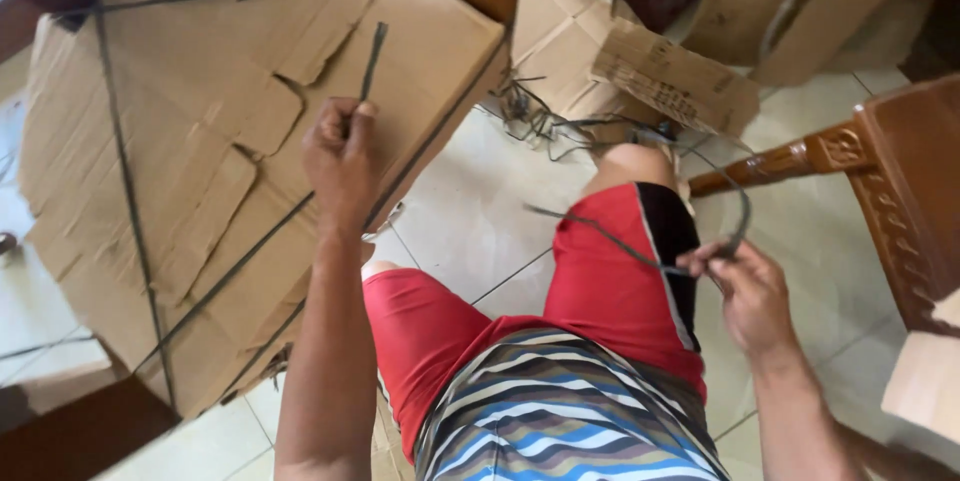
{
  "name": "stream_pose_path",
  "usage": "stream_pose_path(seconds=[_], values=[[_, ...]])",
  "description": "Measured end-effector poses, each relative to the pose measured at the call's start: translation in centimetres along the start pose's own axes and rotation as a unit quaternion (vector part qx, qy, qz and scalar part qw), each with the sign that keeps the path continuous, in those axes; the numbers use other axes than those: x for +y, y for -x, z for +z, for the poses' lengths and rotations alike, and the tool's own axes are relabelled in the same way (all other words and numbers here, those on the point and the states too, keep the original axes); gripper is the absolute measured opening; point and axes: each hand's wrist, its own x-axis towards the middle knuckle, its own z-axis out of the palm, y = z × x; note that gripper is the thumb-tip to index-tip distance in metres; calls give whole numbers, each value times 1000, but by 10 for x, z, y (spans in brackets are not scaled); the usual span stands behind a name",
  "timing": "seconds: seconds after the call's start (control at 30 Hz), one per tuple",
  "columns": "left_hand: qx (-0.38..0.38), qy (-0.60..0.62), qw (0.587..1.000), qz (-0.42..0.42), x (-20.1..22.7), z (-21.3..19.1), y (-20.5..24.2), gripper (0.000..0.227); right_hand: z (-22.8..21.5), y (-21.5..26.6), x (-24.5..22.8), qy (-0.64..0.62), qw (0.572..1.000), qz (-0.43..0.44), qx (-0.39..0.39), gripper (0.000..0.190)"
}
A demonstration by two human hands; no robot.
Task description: Securing a protective cardboard piece to the seat of a wooden chair using thin plastic ties.
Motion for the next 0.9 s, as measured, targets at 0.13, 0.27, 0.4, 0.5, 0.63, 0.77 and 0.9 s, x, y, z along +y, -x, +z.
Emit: stream_pose_path(seconds=[0.13, 0.27, 0.4, 0.5, 0.63, 0.77, 0.9], values=[[1, 11, 1000, -19, -1, 0, 0, 19, -2, 31, 31, 14, 994, 80, 72, 23], [0, 0, 1000, -10, 4, -2, 1, 22, 26, 45, 10, 167, 967, 148, 123, 26], [-6, 1, 1000, -18, 11, -1, 1, 23, 47, 33, -18, 226, 963, 92, 114, 36], [-13, 3, 1000, -18, 13, -2, 2, 22, 59, 15, -29, 234, 968, -15, 92, 35], [-6, -1, 1000, 0, 6, -1, 1, 22, 92, -2, -88, 102, 976, -185, 46, 23], [-6, 7, 1000, -9, 4, 1, 1, 25, 95, -8, -137, 95, 912, -399, 25, 23], [-1, 14, 1000, 13, 3, 0, 2, 24, 85, -1, -133, 24, 915, -402, -34, 21]])
